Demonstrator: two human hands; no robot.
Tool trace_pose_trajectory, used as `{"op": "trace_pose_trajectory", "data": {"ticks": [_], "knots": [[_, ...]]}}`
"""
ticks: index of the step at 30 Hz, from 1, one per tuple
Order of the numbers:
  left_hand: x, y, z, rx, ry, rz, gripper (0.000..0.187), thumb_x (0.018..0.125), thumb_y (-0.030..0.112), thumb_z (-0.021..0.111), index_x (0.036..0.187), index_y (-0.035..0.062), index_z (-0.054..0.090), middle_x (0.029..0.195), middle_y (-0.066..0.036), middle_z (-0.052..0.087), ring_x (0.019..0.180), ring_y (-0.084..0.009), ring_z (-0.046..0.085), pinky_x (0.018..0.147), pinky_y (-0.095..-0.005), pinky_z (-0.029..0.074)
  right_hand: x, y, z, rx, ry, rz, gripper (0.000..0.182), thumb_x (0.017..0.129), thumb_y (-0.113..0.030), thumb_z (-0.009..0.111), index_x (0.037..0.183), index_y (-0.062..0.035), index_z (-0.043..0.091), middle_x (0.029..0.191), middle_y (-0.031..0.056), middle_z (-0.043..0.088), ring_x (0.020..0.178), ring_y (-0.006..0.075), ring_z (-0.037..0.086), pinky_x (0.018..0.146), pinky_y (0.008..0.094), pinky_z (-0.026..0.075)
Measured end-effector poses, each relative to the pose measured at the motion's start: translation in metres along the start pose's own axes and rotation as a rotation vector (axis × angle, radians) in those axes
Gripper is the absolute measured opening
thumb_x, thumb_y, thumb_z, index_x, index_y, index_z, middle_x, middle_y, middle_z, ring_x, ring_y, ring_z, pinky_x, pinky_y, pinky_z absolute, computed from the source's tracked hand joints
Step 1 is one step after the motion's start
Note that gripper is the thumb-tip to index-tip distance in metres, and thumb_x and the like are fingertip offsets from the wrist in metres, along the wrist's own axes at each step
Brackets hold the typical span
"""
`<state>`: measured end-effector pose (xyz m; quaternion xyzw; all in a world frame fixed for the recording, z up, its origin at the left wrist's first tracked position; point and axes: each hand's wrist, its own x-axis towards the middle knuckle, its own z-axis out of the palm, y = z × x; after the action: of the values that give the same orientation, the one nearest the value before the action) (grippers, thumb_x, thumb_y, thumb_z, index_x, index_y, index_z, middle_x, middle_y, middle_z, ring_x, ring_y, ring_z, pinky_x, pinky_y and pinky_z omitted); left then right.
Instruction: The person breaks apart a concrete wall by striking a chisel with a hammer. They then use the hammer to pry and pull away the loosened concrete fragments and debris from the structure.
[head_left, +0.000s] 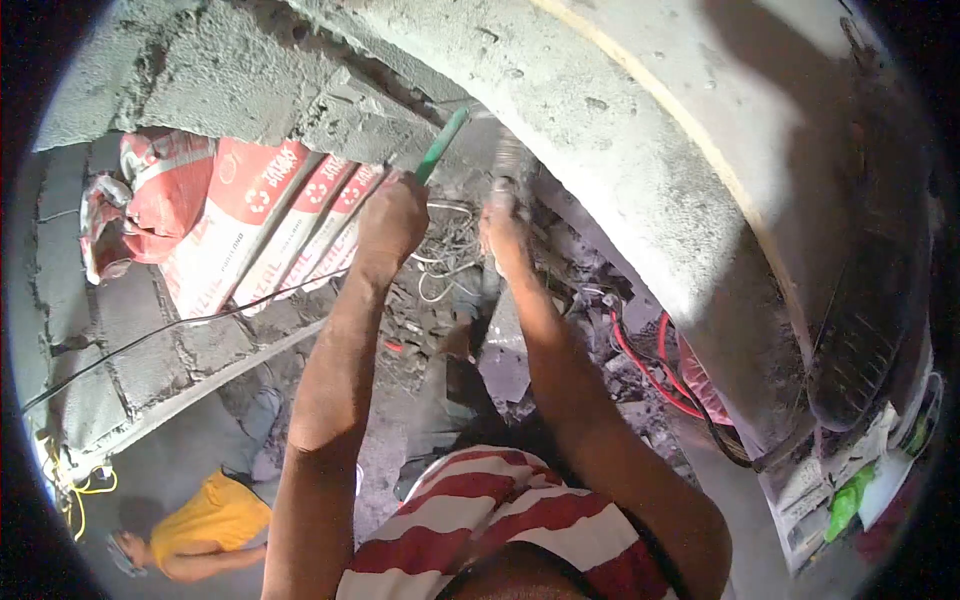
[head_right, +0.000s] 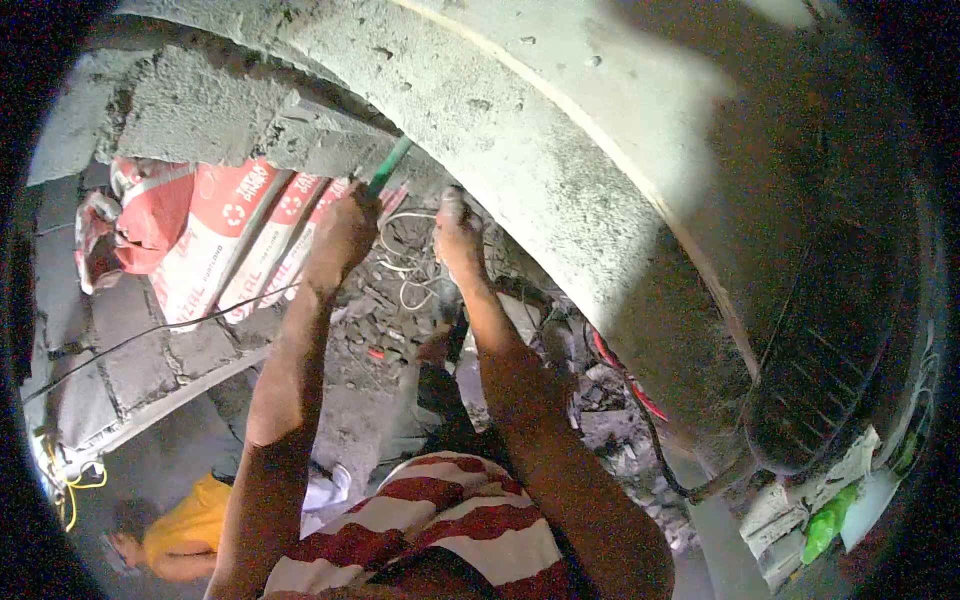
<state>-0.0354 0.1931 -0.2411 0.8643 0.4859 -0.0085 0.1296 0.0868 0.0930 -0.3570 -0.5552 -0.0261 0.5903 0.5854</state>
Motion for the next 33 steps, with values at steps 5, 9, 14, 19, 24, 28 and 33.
{"op": "trace_pose_trajectory", "data": {"ticks": [5, 9, 14, 19, 24, 28, 33], "knots": [[-0.001, -0.006, -0.007, -0.145, 0.011, -0.007, 0.022, 0.093, 0.022, 0.053, 0.096, 0.0013, 0.059, 0.08, -0.026, 0.064, 0.08, -0.0422, 0.064, 0.068, -0.049, 0.051, -0.032, -0.025, -0.02, 0.288, 0.066, -0.099, 0.06, 0.091, -0.071, 0.037, 0.082, -0.0124, 0.045, 0.053, -0.0017, 0.038, 0.04, 0.0127, 0.037, 0.038, 0.0294, 0.034], [0.001, -0.013, -0.019, -0.387, -0.015, 0.037, 0.038, 0.098, 0.034, 0.049, 0.099, -0.0034, 0.056, 0.07, -0.023, 0.058, 0.065, -0.0375, 0.056, 0.063, -0.0473, 0.046, -0.035, -0.028, -0.025, 0.147, 0.077, -0.124, 0.059, 0.092, -0.068, 0.041, 0.082, -0.0096, 0.047, 0.054, -0.0006, 0.04, 0.04, 0.0128, 0.039, 0.038, 0.0293, 0.035], [-0.001, -0.013, -0.019, -0.494, -0.094, -0.199, 0.047, 0.1, 0.04, 0.046, 0.095, -0.0054, 0.055, 0.067, -0.021, 0.052, 0.061, -0.029, 0.047, 0.062, -0.0437, 0.042, 0.027, 0.022, 0.006, -0.159, 0.397, -0.695, 0.056, 0.094, -0.054, 0.048, 0.072, -0.0039, 0.056, 0.059, 0.004, 0.052, 0.044, 0.0154, 0.045, 0.043, 0.0323, 0.039], [0.003, -0.015, -0.02, -0.519, -0.114, -0.185, 0.045, 0.1, 0.037, 0.048, 0.095, -0.0073, 0.056, 0.073, -0.026, 0.055, 0.066, -0.0365, 0.052, 0.065, -0.0452, 0.042, 0.023, -0.032, 0.024, -0.338, 0.12, -0.454, 0.045, 0.092, -0.043, 0.058, 0.084, 0.0011, 0.063, 0.073, 0.0122, 0.063, 0.071, 0.0208, 0.057, 0.071, 0.0395, 0.046], [-0.002, -0.023, -0.011, -0.483, -0.031, -0.082, 0.043, 0.1, 0.034, 0.047, 0.093, -0.0078, 0.056, 0.079, -0.031, 0.056, 0.072, -0.0463, 0.053, 0.067, -0.049, 0.042, 0.03, 0.002, 0.014, -0.125, 0.102, -0.366, 0.053, 0.092, -0.049, 0.057, 0.091, 0.0029, 0.067, 0.08, 0.0162, 0.067, 0.081, 0.0267, 0.063, 0.079, 0.0401, 0.048], [0.001, -0.027, -0.007, -0.492, -0.069, -0.161, 0.043, 0.099, 0.035, 0.048, 0.092, -0.0069, 0.056, 0.08, -0.032, 0.057, 0.078, -0.0499, 0.056, 0.068, -0.0494, 0.043, 0.074, -0.024, 0.006, -0.53, 0.254, -0.643, 0.048, 0.09, -0.051, 0.059, 0.067, -0.0087, 0.056, 0.051, 0.0, 0.046, 0.04, 0.0133, 0.046, 0.037, 0.0296, 0.034], [-0.062, -0.142, 0.104, 0.054, -0.53, 0.23, 0.037, 0.097, 0.033, 0.049, 0.101, -0.0008, 0.063, 0.091, -0.025, 0.065, 0.087, -0.0431, 0.063, 0.073, -0.0536, 0.049, -0.004, 0.008, -0.033, -0.403, 0.146, -0.538, 0.042, 0.095, -0.045, 0.051, 0.072, -0.0103, 0.049, 0.051, -0.0008, 0.043, 0.038, 0.0122, 0.041, 0.037, 0.0278, 0.03]]}}
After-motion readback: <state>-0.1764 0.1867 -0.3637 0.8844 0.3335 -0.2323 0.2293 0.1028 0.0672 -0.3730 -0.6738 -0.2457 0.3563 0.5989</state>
